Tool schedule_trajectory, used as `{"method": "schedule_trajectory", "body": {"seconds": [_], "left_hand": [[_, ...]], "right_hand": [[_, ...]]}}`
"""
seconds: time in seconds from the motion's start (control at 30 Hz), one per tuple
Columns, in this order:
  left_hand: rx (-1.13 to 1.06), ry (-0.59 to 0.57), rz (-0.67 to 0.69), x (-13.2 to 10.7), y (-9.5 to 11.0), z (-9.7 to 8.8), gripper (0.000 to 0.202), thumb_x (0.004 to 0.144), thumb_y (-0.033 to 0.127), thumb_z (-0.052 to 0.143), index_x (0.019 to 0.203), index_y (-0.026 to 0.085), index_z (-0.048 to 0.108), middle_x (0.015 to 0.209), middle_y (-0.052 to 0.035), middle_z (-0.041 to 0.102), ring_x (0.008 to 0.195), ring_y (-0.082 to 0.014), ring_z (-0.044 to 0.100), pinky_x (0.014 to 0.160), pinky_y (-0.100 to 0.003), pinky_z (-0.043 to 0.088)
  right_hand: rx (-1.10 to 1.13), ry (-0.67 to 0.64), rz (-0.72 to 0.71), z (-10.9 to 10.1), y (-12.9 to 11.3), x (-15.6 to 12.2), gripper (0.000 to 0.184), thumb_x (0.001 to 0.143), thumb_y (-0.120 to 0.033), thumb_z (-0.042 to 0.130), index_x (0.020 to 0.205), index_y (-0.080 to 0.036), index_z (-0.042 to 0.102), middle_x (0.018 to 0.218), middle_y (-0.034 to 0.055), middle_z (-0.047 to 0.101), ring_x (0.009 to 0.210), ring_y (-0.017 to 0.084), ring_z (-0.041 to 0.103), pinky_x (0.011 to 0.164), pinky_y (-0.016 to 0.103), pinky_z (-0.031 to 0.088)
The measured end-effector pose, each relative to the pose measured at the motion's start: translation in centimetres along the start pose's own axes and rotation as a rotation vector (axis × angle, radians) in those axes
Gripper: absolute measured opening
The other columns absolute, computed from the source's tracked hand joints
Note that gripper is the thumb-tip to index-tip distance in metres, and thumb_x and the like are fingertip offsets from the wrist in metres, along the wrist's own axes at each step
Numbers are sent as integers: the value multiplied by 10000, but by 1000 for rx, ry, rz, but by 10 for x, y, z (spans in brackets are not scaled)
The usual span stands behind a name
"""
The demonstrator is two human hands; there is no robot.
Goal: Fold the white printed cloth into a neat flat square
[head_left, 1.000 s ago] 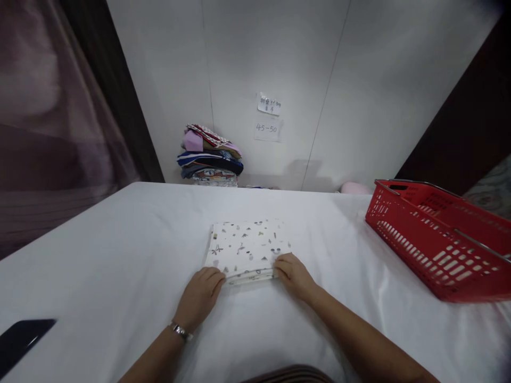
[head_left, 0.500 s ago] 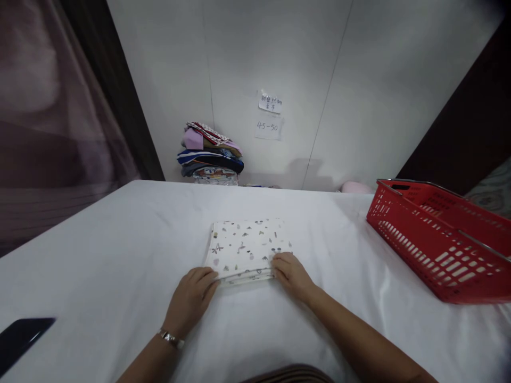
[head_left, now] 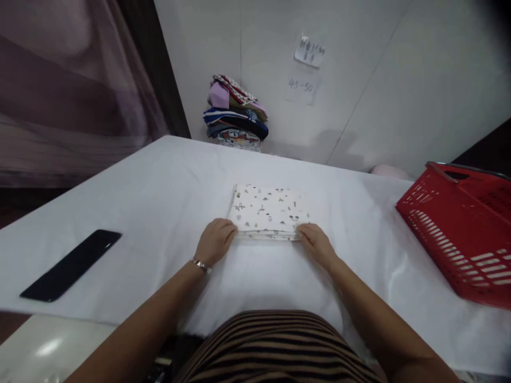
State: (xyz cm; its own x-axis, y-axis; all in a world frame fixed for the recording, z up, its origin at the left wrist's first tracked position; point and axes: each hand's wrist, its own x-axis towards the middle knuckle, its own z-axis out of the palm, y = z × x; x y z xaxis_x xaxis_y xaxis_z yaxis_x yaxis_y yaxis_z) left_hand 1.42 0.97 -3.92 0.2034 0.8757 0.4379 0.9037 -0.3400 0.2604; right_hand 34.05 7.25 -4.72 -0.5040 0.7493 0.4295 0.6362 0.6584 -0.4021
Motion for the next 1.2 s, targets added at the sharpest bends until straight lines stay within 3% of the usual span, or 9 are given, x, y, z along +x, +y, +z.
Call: {"method": "schedule_trajectory", "body": {"seconds": [0.27,0.47,0.77,1.2], "left_hand": [[-24,-46,93,23,24,14,223,896,255,418,929,198,632,933,-54,638,913,-202,522,789,-363,419],[-27,-132,124,35,30,27,201,891,248,436,878,193,628,903,-45,626,868,-189,508,781,-353,401],[-19,-133,104,40,32,30,269,921,257,373,812,180,606,836,-49,603,794,-175,499,759,-340,387],[5,-131,109,36,34,31,238,916,245,380,826,182,591,856,-51,605,828,-183,509,795,-357,379]], "right_hand": [[-74,-55,-66,3,-12,23,202,887,-198,464,903,-195,666,946,75,665,897,217,564,813,351,447],[-105,-141,-70,7,-11,28,200,892,-223,477,874,-200,675,899,66,651,839,197,548,765,317,430],[-106,-158,-99,8,-6,28,183,890,-242,488,881,-195,664,891,78,632,832,203,534,751,321,427],[-91,-82,-112,6,-9,18,199,917,-220,414,850,-198,601,890,81,619,839,207,521,734,332,424]]}}
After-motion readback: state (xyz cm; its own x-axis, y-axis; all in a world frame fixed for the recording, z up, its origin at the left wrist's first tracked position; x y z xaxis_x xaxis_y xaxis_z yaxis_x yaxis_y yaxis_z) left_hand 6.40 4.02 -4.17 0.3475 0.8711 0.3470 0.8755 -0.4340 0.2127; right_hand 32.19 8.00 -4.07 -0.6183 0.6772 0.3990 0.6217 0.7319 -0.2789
